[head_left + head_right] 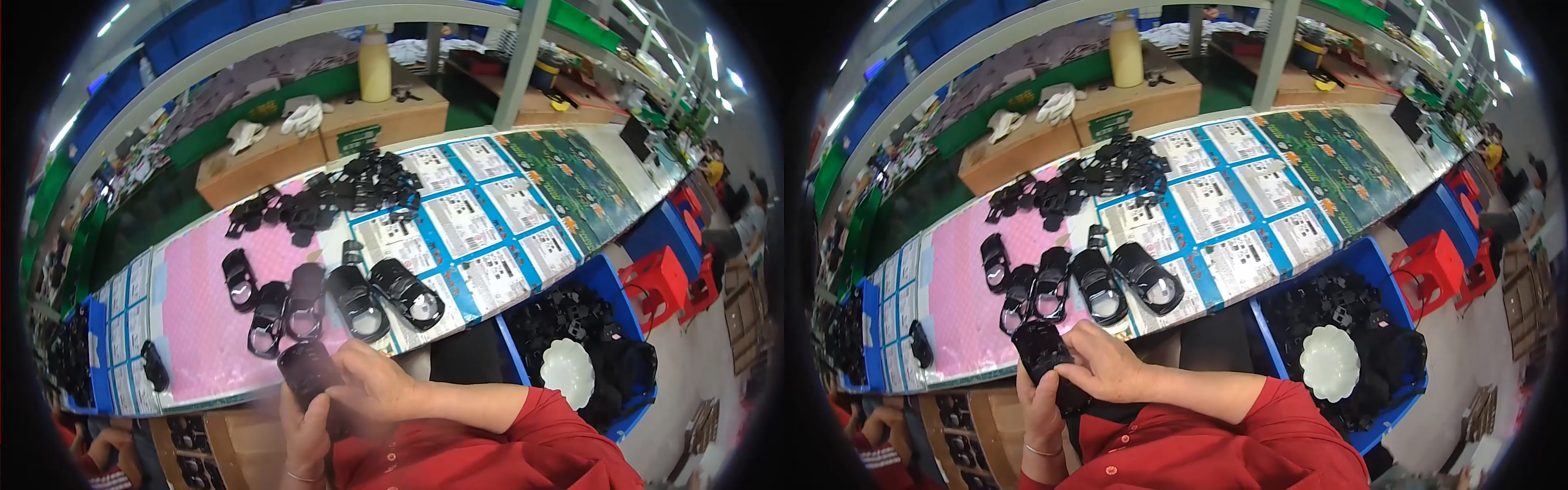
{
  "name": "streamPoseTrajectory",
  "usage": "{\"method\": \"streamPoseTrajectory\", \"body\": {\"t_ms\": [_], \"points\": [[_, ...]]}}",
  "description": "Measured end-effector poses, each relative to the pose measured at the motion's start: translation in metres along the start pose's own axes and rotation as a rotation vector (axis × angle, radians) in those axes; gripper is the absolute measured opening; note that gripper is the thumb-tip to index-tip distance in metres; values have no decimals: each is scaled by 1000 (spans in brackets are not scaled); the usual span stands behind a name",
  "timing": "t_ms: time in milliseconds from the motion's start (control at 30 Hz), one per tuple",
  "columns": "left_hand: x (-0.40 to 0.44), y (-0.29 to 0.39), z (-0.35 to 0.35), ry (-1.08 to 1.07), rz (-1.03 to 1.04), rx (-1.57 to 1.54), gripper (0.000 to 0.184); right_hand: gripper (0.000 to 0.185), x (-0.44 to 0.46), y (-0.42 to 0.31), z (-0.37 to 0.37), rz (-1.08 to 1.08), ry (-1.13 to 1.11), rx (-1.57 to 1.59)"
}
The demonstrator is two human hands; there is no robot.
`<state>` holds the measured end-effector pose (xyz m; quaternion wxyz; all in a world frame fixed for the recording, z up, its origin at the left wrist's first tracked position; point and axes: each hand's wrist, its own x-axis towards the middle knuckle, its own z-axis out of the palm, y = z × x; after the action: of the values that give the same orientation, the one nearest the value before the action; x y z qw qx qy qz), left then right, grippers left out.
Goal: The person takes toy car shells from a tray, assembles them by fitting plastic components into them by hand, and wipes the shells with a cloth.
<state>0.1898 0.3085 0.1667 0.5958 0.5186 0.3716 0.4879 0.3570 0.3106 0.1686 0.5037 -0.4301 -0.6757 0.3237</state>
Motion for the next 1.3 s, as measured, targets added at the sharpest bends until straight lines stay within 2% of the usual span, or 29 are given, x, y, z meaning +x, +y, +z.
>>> {"method": "streamPoseTrajectory", "body": {"t_ms": [67,133,233,267,333,400,467,500,533,567,600,633,667,700,733,767,833,900,933,1000,1033,1100,1133,1200,1233,1267,1300], "points": [[2,0,6,12,-44,-91,51,29,0,0,-3,22,8,-140],[7,10,18,-84,-79,-192,53,31,0,-12,-22,98,-86,-40],[15,-3,16,-120,-1,-179,64,30,-2,-15,-44,8,-25,-22],[17,23,28,-334,-123,-200,52,28,-1,-17,-55,1,-18,-3],[16,33,19,-249,-196,-223,49,21,0,-2,-71,-80,165,-175],[29,20,-9,-250,-123,-226,54,21,-2,16,-97,33,272,-208],[40,33,-24,-95,-43,-156,54,19,-3,48,-115,118,448,-335],[47,24,-54,-54,-52,-143,54,19,-8,63,-124,151,504,-384],[50,19,-61,175,-23,-264,50,19,-11,79,-132,169,539,-417],[60,13,-86,173,-90,-268,42,18,-12,87,-141,83,543,-516],[54,8,-119,203,-149,-268,35,18,-21,91,-145,180,540,-438],[48,21,-102,360,-131,-386,24,17,-27,106,-149,275,429,-579],[46,22,-109,555,-109,-278,26,21,-28,110,-148,189,452,-496],[46,34,-97,571,-51,-151,30,20,-26,101,-144,262,498,-426],[43,31,-126,489,-122,32,39,19,-26,100,-145,309,468,-390],[42,33,-132,513,-89,135,41,17,-21,94,-146,357,415,-489],[46,26,-161,535,-7,223,46,12,-18,93,-145,275,391,-516],[53,29,-188,508,-38,195,54,10,-17,95,-149,309,384,-445],[55,29,-202,516,-32,277,54,11,-18,99,-152,378,371,-406],[61,26,-228,569,-10,383,56,11,-20,107,-153,368,375,-348],[64,27,-237,578,-8,385,56,11,-21,109,-154,363,368,-343],[72,29,-252,601,63,753,50,11,-22,111,-154,351,369,-364],[77,29,-261,602,62,755,50,11,-22,110,-153,352,367,-363],[83,26,-276,635,185,1290,46,11,-21,108,-150,378,373,-403],[86,36,-262,679,120,1395,35,11,-22,109,-151,389,370,-392],[87,38,-264,677,118,1392,35,11,-22,109,-151,391,370,-396],[88,40,-268,629,107,1567,30,11,-21,107,-151,397,360,-406]]}}
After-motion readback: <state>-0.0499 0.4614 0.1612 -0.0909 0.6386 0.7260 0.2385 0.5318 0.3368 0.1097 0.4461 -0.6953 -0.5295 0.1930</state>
